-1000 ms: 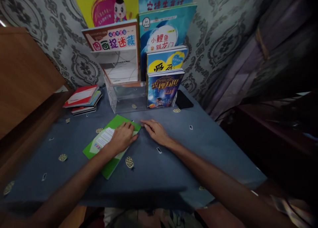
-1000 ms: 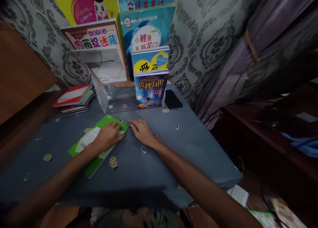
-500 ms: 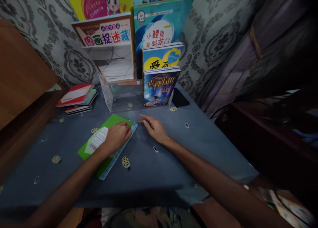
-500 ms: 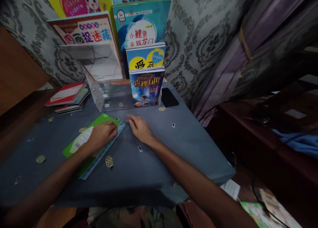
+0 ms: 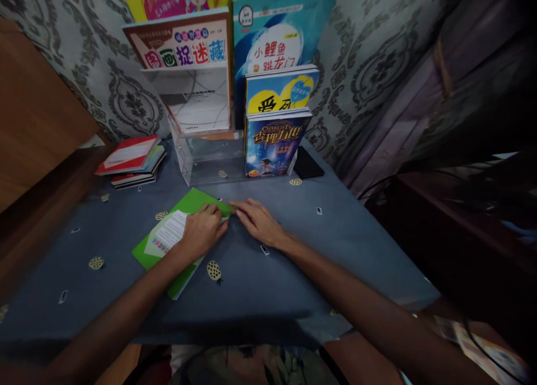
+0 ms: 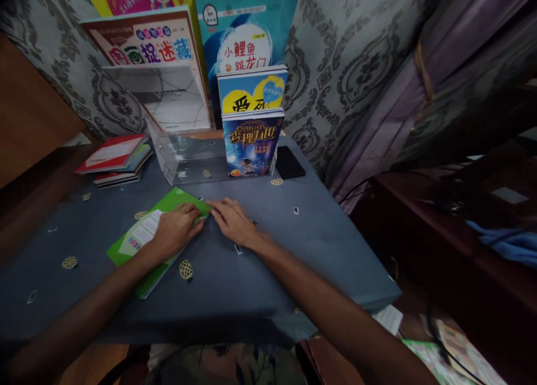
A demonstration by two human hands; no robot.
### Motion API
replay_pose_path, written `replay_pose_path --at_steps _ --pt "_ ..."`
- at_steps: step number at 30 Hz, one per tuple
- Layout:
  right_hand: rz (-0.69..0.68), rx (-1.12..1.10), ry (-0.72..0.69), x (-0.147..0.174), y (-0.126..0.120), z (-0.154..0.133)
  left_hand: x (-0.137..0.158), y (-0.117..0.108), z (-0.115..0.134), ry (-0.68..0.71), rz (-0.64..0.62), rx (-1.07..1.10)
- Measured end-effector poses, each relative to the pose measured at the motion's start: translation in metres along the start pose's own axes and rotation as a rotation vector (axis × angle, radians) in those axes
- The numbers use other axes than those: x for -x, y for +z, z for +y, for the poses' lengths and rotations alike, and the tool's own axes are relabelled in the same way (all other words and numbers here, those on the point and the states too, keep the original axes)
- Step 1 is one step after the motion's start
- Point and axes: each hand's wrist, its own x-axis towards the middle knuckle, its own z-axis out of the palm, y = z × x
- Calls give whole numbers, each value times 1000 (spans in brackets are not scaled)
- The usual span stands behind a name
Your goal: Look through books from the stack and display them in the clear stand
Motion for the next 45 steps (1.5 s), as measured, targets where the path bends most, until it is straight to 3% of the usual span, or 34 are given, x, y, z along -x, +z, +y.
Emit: replay_pose_path --at_steps 4,8,11,14,19,25,29,32,35,40,45 --pt "-63 87 -14 0 0 -1 8 7 -9 60 22 28" --pt "-80 154 -57 1 -1 -6 23 18 -39 178 94 184" --pt "-129 240 -113 1 -1 -10 36 24 -65 101 118 183" --pt "-164 314 -117 -3 3 -14 44 23 -80 -59 49 118" --pt "-192 373 -57 -26 11 -13 46 13 -73 -169 9 -8" --pt "-202 427 13 -60 16 -3 48 8 -61 -177 23 -65" --pt "-202 461 63 -64 24 -10 50 9 -66 -149 45 -74" --pt "-200 476 73 -57 34 -25 49 11 -80 -131 59 -26" --pt "-221 401 -15 -47 46 -38 43 16 -105 -145 87 62" --pt "-243 314 -37 -37 61 -41 34 31 -147 -151 110 192" --pt "-224 319 -39 -35 66 -36 48 37 -152 -83 157 265"
